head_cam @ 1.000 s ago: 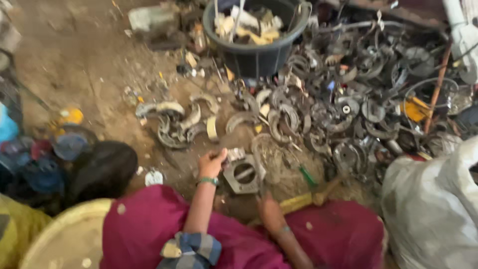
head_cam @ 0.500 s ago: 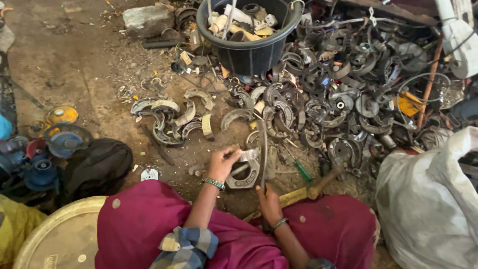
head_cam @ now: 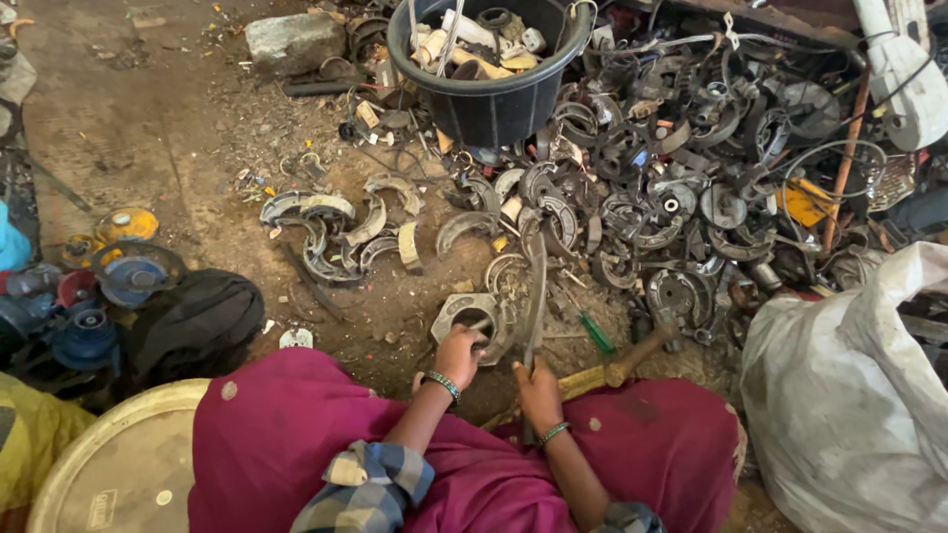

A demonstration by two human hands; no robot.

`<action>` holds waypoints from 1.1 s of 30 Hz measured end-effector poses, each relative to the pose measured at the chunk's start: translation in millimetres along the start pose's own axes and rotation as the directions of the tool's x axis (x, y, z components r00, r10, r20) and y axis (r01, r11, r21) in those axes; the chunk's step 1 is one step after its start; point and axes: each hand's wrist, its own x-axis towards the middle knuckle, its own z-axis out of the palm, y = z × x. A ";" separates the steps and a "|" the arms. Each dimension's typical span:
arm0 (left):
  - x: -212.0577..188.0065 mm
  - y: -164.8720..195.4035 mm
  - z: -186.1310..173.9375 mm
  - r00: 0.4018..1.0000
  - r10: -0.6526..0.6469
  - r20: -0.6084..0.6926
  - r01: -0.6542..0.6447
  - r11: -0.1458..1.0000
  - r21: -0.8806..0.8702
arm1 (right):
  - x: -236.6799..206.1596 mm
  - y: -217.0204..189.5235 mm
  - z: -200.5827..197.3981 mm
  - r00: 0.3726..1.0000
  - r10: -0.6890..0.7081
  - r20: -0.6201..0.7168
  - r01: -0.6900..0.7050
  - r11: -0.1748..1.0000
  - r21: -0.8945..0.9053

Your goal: The person sits on the ground in a scrap yard and uses a hammer to strike curved metal brake shoe castings placed on a metal block, breaking pieces apart. They reposition each casting by hand between strikes and work through the pile of similar parts one at a time.

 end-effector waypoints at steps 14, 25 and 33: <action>-6.9 8.7 12.6 0.992 0.125 0.009 -0.121 0.945 0.305 | -2.7 6.4 4.9 0.929 -0.347 -0.128 0.281 0.888 -0.364; -2.7 18.1 14.4 0.994 0.109 -0.011 -0.095 0.907 0.409 | -0.8 6.1 3.5 0.947 -0.295 -0.129 0.177 0.813 -0.555; -3.6 13.1 20.3 0.997 0.043 0.070 -0.069 0.904 0.422 | 2.1 -1.7 2.6 0.967 -0.256 0.013 0.199 0.716 -0.669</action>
